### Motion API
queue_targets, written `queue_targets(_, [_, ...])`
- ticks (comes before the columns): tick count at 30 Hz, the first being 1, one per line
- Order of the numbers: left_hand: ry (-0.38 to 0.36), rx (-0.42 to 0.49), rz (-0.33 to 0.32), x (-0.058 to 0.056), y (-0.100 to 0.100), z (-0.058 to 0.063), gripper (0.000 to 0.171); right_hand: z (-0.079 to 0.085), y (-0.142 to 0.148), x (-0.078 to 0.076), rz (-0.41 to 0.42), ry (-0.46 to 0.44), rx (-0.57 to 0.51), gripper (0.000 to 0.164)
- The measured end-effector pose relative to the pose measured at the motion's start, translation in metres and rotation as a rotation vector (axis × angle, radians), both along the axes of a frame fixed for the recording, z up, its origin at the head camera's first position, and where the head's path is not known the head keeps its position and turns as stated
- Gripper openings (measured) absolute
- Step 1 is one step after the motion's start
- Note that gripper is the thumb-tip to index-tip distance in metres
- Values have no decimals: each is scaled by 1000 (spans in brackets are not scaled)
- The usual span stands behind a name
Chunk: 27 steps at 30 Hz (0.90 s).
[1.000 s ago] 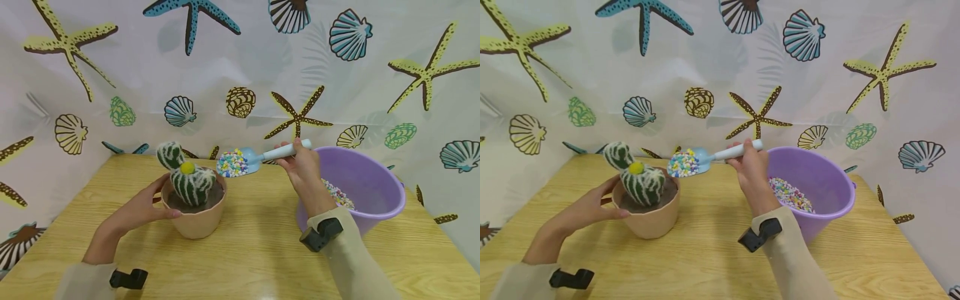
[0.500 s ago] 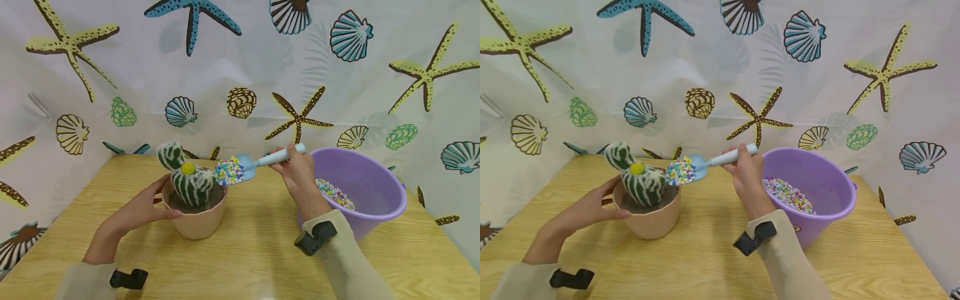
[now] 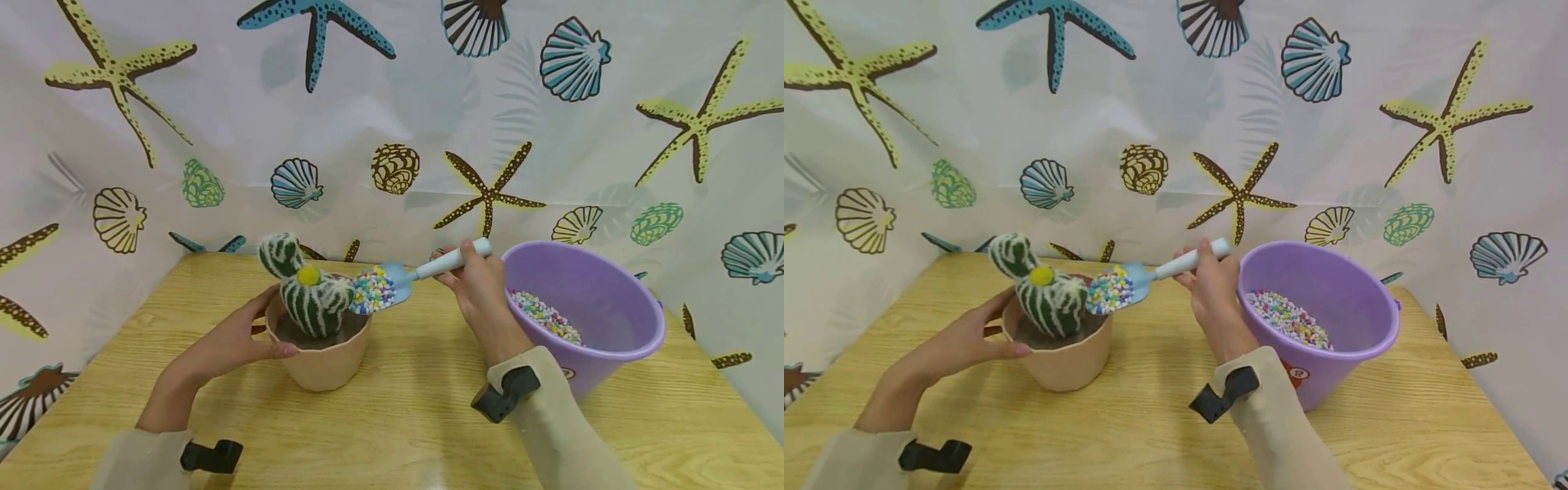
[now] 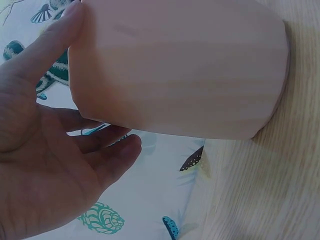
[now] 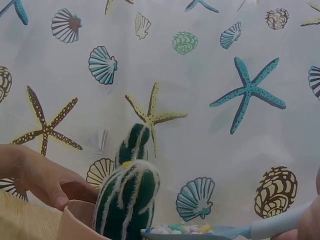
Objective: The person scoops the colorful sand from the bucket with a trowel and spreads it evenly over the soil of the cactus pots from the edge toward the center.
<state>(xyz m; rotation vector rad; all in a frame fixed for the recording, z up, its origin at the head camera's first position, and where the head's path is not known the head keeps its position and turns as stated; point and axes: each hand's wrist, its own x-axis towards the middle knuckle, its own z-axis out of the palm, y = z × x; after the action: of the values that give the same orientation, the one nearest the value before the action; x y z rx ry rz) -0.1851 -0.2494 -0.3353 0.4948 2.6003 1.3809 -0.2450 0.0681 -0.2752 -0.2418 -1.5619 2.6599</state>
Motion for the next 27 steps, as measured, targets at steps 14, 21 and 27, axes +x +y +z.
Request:
queue_targets(14, [-10,4,-4,0,0,-1,100,-7,-8,1,-1,24,71,26])
queue_targets(21, [-12,-1,-4,1,0,0,100,-5,-11,3,-14,50,85,13])
queue_targets(27, [-8,-15,9,2,1,1,100,-3,-12,5,-6,98,124,11])
